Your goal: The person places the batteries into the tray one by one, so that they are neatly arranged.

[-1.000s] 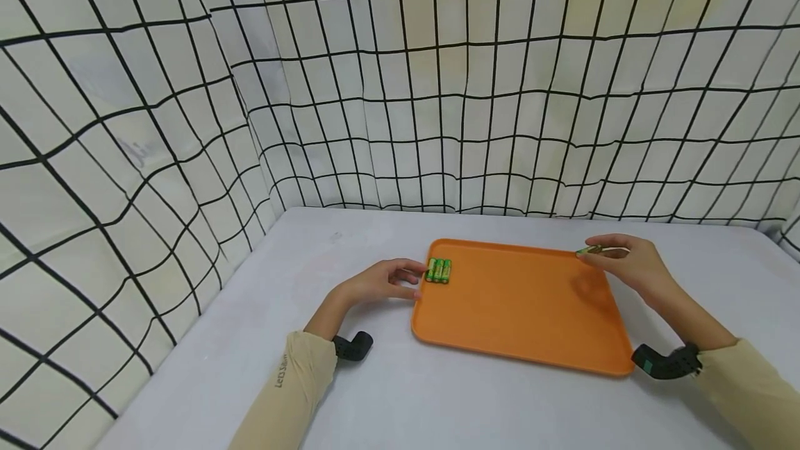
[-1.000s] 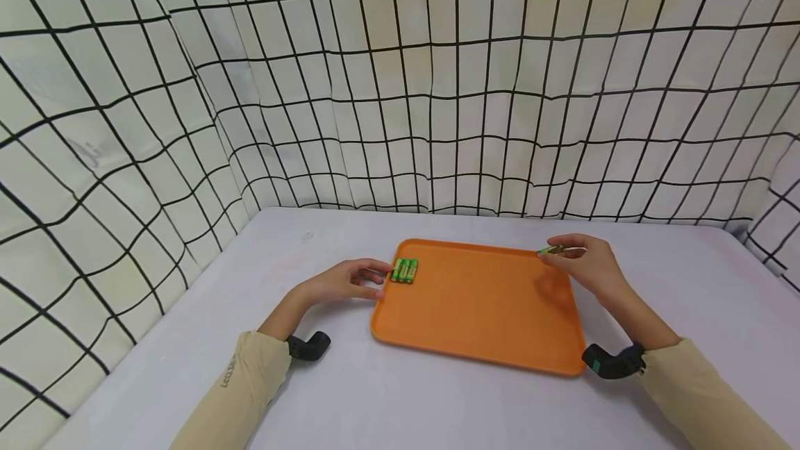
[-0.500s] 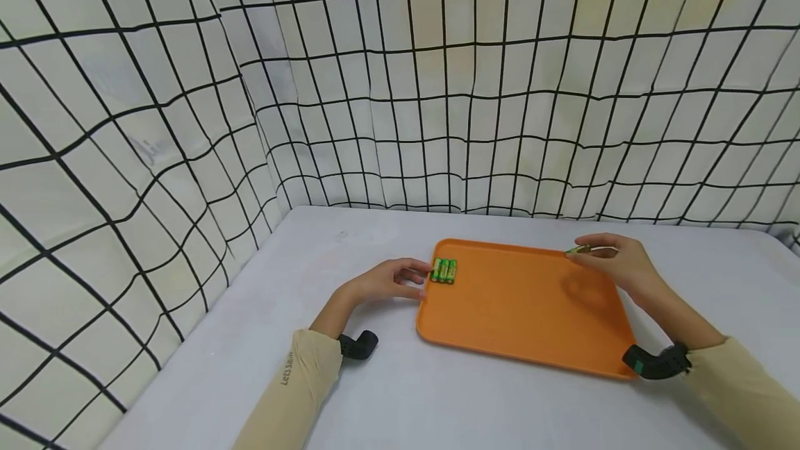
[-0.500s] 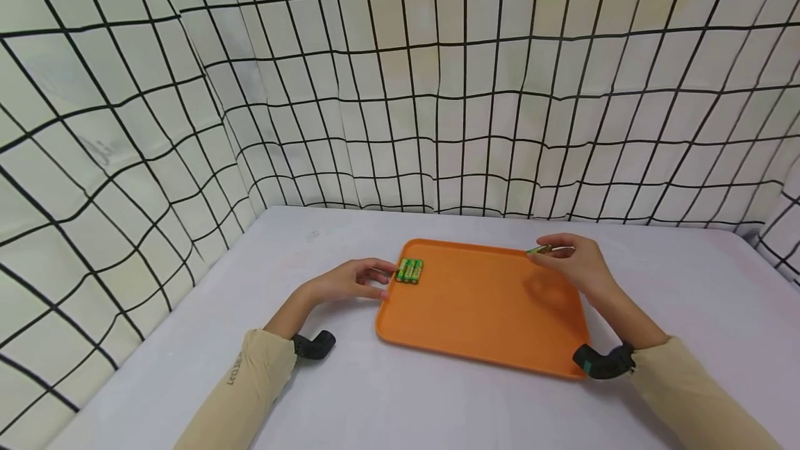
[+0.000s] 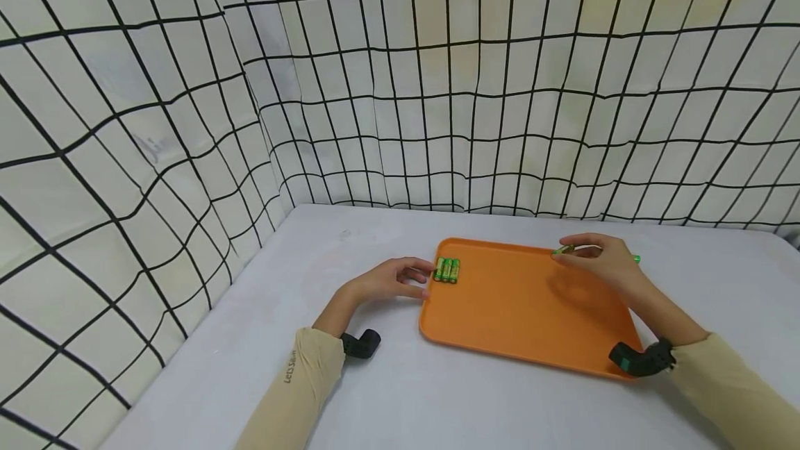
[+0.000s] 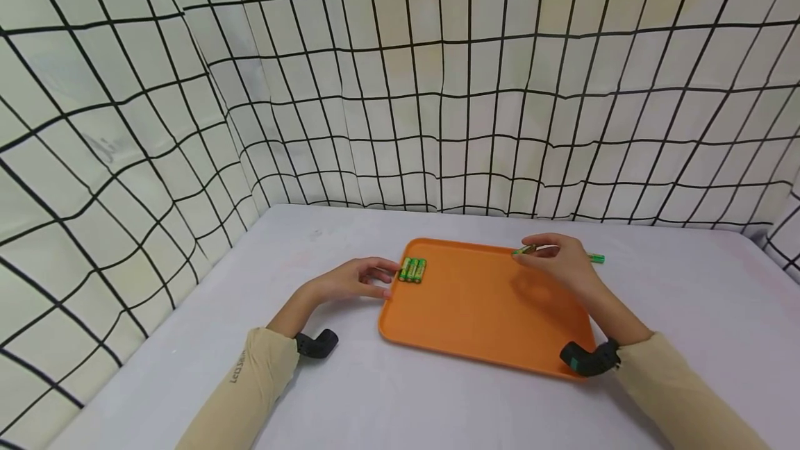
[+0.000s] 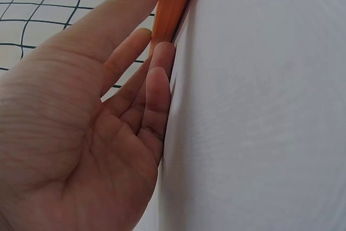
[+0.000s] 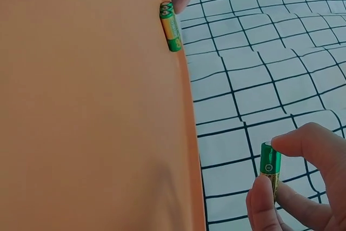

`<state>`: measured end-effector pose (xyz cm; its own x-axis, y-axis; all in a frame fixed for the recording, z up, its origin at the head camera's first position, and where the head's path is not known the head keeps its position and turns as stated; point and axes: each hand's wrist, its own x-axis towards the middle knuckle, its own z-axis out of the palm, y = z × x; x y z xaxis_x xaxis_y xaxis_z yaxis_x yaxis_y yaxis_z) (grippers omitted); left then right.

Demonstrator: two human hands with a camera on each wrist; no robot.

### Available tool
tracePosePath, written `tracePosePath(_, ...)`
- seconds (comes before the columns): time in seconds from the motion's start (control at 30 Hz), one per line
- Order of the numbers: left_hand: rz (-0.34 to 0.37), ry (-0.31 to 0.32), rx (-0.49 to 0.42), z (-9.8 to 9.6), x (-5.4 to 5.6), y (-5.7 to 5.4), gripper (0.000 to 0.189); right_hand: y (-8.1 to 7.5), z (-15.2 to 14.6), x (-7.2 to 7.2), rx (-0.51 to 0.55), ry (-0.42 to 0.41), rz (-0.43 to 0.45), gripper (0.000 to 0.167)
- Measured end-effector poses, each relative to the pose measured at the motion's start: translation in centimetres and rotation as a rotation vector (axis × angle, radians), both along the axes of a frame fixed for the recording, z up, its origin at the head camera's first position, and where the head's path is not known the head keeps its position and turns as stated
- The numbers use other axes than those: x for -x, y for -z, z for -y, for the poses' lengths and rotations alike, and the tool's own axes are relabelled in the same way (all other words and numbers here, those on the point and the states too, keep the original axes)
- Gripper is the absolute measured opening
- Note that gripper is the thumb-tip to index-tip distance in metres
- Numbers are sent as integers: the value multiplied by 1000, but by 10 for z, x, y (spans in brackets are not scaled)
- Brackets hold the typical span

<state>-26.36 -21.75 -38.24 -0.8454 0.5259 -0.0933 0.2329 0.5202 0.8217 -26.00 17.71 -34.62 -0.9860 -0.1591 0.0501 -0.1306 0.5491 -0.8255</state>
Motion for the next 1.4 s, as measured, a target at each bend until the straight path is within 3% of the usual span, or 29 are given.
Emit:
tracePosePath(0.33, 1, 2, -4, 1, -1, -3, 53, -1, 9, 2, -3, -26, 17, 65)
tracePosePath(0.83, -13, 4, 3, 2, 1, -2, 53, 3, 36, 5, 40, -91, -30, 54)
tracePosePath(1.07, -8, 3, 7, 2, 2, -2, 54, 7, 46, 8, -6, -101, -40, 54)
tracePosePath(1.4, -1, 10, 4, 2, 2, 0, 53, 14, 58, 9, -1, -129, 21, 54)
